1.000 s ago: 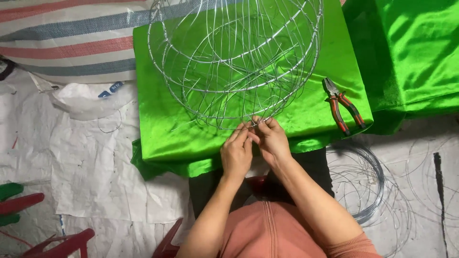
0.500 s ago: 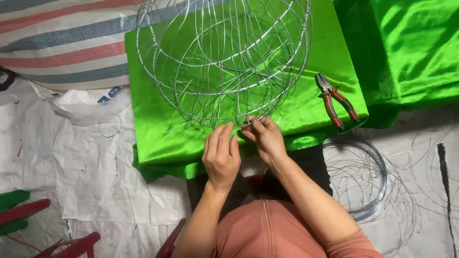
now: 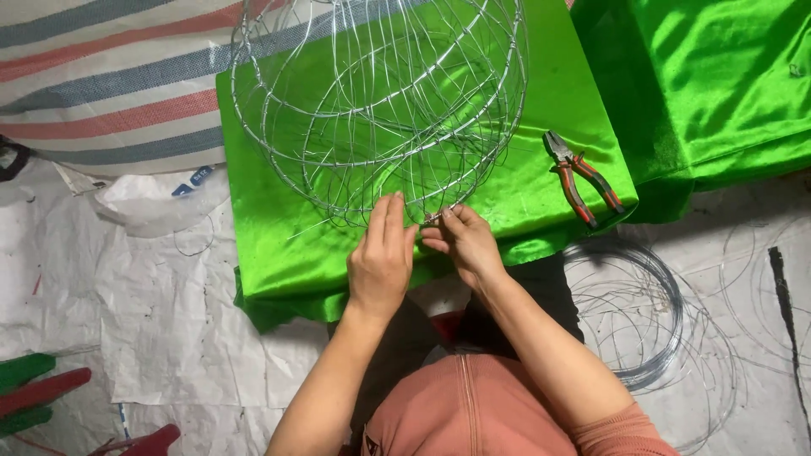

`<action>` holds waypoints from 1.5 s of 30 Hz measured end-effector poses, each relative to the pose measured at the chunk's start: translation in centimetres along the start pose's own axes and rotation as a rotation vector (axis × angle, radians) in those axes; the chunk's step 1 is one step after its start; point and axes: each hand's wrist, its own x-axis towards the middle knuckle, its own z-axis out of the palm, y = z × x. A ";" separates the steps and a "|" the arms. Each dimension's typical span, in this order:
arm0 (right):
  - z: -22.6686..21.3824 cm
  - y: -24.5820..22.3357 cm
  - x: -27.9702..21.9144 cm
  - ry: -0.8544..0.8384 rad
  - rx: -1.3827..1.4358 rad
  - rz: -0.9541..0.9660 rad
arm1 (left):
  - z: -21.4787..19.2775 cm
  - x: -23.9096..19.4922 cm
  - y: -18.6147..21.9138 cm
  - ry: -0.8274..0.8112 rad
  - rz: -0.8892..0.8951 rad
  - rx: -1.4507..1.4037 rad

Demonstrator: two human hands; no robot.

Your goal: A person is seen fabricating a wire object by cutting and twisting thin metal wires using pliers to form a structured frame.

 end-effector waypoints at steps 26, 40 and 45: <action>2.1 -0.1 -5.5 0.009 0.221 0.200 | 2.5 0.1 -0.1 -0.234 -0.087 0.072; 2.6 3.1 -3.3 0.062 0.432 0.221 | 3.3 -0.6 -0.3 -0.232 -0.089 0.112; 3.2 3.0 -3.8 0.003 0.532 0.216 | 2.6 -0.1 -0.3 -0.221 -0.076 0.133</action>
